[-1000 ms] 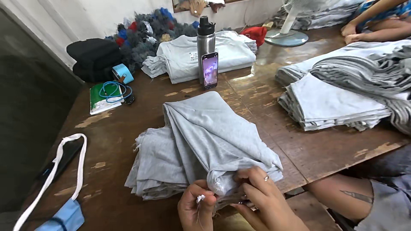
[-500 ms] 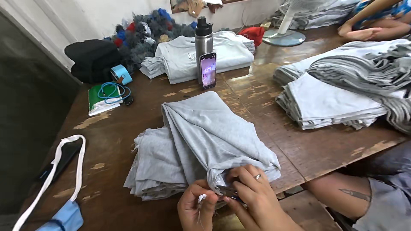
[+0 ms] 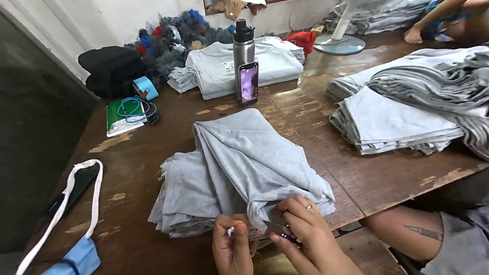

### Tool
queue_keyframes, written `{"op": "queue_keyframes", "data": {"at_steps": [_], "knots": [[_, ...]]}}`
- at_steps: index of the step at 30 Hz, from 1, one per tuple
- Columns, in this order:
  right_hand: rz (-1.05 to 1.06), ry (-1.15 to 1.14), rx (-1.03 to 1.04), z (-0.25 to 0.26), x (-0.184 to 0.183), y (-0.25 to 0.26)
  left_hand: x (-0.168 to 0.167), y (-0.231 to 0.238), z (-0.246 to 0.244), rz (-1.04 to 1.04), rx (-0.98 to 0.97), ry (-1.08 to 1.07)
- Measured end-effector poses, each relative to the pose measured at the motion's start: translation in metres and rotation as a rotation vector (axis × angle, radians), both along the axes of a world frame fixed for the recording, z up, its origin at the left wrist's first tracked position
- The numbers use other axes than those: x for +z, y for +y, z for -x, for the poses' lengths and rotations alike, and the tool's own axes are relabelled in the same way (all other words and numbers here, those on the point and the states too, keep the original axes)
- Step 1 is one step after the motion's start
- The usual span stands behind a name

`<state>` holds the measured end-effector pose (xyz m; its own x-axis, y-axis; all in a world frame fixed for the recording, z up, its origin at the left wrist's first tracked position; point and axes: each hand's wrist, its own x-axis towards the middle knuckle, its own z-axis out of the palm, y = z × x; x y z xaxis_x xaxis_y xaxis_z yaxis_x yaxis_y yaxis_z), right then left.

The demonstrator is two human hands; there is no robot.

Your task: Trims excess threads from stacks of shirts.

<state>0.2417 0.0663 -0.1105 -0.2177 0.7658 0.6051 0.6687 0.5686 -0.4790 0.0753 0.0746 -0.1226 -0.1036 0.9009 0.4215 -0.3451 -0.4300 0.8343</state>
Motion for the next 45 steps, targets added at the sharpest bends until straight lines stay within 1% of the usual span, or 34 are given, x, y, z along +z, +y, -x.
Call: {"op": "queue_keyframes", "data": {"at_steps": [4,12,17,29,35,39,42,45], "knots": [[0.059,0.020,0.068,-0.007,0.003,0.000,0.005,0.001,-0.001,0.071,-0.011,-0.033],[0.095,-0.069,0.017,0.002,0.005,0.002,0.002,0.001,0.004,0.069,-0.102,-0.017],[0.059,-0.097,-0.011,0.007,0.003,0.002,0.002,0.001,0.004,0.063,-0.098,-0.004],[0.074,-0.111,-0.004,0.007,0.005,0.001,-0.002,0.002,0.003,-0.006,-0.058,0.074],[0.056,-0.129,-0.012,0.007,0.004,0.002,-0.001,0.002,0.003,0.025,-0.080,0.047],[0.047,-0.135,-0.023,0.008,0.004,0.002,0.000,0.002,0.003,0.023,-0.067,0.072],[0.064,-0.117,0.000,0.005,0.005,0.002,0.000,0.002,0.003,0.032,-0.077,0.039],[0.049,0.013,0.028,-0.001,0.005,0.001,0.000,0.003,0.004,0.061,-0.120,-0.074]]}}
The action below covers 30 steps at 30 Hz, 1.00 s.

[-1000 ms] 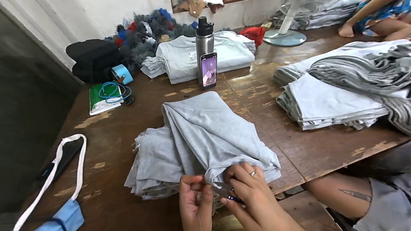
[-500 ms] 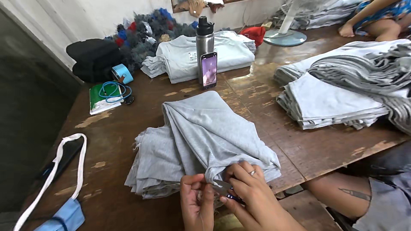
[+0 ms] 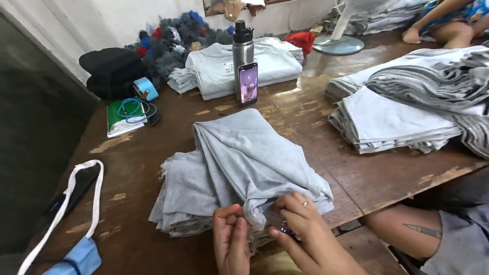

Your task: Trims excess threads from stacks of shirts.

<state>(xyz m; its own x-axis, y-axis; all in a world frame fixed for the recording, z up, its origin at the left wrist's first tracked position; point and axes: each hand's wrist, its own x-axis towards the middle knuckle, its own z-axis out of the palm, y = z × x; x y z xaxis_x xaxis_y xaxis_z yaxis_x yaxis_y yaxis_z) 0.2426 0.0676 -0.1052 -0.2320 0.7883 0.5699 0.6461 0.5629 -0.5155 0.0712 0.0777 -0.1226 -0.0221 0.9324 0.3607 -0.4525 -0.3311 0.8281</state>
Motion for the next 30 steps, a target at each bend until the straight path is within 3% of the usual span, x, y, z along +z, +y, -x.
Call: {"op": "queue_keyframes", "data": {"at_steps": [2,6,9,12,16,21,30], "knots": [[-0.034,0.076,-0.030,-0.004,0.000,0.002,0.000,0.001,0.000,-0.016,-0.012,-0.014],[-0.108,0.054,-0.116,-0.011,-0.003,0.017,0.004,-0.001,0.000,-0.137,0.129,0.233],[-0.090,0.271,0.089,-0.024,-0.004,0.025,0.007,0.003,0.013,-0.381,0.235,0.477],[-0.075,0.426,0.175,-0.038,-0.003,0.021,0.008,0.005,0.032,-0.547,0.156,0.592],[0.035,0.088,0.118,-0.044,-0.005,0.012,0.010,0.003,0.047,-0.501,-0.015,0.646],[-0.085,-0.305,0.012,-0.032,-0.006,0.000,0.011,0.000,0.045,-0.426,0.023,0.626],[-0.135,-0.488,-0.136,-0.016,-0.006,-0.001,0.013,-0.006,0.033,-0.497,-0.128,0.582]]}}
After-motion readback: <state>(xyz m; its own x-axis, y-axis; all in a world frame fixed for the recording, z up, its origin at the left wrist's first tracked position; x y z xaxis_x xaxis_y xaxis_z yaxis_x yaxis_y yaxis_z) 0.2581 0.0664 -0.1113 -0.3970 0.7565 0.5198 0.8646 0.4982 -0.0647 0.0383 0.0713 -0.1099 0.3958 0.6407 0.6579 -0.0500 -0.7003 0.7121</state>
